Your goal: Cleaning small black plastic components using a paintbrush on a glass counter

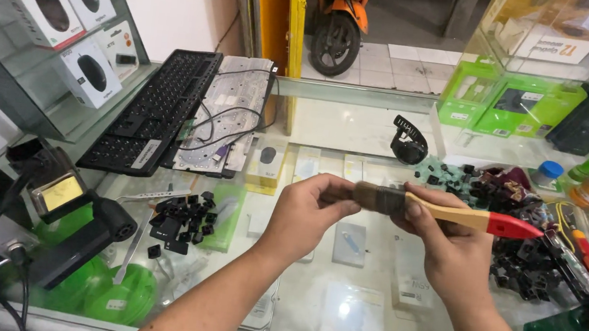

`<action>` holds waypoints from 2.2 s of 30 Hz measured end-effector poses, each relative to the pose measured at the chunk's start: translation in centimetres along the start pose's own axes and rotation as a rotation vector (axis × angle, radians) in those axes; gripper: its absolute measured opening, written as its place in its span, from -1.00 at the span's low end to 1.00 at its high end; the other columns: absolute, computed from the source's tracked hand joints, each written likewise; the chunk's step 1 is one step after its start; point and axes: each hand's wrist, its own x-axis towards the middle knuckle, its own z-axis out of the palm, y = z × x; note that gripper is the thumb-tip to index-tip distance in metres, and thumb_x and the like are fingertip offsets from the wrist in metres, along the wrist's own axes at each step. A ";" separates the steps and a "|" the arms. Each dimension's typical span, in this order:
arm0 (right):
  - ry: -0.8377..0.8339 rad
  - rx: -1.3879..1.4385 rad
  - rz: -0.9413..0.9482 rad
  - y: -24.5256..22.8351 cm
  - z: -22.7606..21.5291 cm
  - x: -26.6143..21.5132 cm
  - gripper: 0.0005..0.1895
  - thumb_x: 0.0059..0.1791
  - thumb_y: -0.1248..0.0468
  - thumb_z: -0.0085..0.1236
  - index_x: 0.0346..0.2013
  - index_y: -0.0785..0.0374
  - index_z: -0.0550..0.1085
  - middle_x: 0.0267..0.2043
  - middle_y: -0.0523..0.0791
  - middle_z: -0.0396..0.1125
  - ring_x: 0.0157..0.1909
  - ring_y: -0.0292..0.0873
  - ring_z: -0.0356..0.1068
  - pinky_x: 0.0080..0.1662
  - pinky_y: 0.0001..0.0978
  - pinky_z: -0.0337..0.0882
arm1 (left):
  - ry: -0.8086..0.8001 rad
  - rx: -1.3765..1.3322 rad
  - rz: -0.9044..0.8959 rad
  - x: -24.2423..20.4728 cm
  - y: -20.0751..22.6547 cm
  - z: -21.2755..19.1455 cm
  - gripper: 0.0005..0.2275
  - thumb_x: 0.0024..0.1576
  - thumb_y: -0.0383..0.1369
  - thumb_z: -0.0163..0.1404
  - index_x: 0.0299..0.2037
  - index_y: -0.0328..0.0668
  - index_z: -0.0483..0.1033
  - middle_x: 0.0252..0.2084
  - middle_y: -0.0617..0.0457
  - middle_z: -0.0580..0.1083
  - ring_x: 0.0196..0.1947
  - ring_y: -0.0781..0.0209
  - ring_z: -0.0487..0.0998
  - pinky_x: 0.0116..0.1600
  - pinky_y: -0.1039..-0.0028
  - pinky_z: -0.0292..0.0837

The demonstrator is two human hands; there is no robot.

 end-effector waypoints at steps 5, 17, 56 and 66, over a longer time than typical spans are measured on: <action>0.000 0.018 0.039 1.4 -1.1 1.3 -0.73 0.07 0.45 0.13 0.03 0.58 0.52 -0.08 0.20 0.47 -0.14 -0.10 0.42 -0.10 0.01 0.61 | -0.037 -0.047 -0.015 -0.4 0.3 -0.2 -0.74 0.04 -0.49 0.30 -0.07 -0.40 0.66 -0.21 -0.18 0.66 -0.18 0.19 0.70 -0.06 0.46 0.69; -0.142 0.014 -0.146 3.0 -2.9 1.7 -0.73 0.01 0.51 0.17 -0.01 0.61 0.52 -0.33 0.15 0.43 -0.25 -0.07 0.49 -0.15 -0.06 0.65 | -0.086 -0.135 -0.147 0.1 0.3 -0.7 -0.75 0.10 -0.41 0.28 -0.06 -0.38 0.68 -0.30 -0.16 0.66 -0.33 0.31 0.62 -0.12 0.53 0.65; -0.100 -0.610 -0.165 3.1 -3.8 2.7 -0.76 0.17 0.22 0.20 0.05 0.29 0.61 -0.06 -0.02 0.53 -0.04 -0.17 0.48 -0.03 -0.33 0.42 | -0.025 0.175 -0.064 -0.6 5.2 -2.5 -0.73 0.14 -0.46 0.13 0.06 -0.10 0.60 -0.15 0.12 0.63 -0.19 0.35 0.62 -0.03 0.54 0.57; 0.082 -0.728 -0.382 4.8 -6.0 3.2 -0.80 0.33 0.28 0.27 0.14 0.37 0.66 -0.03 0.06 0.55 -0.06 -0.09 0.50 -0.05 -0.27 0.42 | 0.116 1.287 -0.368 -7.0 5.2 -16.9 -0.72 0.16 -0.42 0.03 0.04 0.05 0.67 0.18 0.09 0.56 0.10 -0.10 0.55 0.06 -0.02 0.49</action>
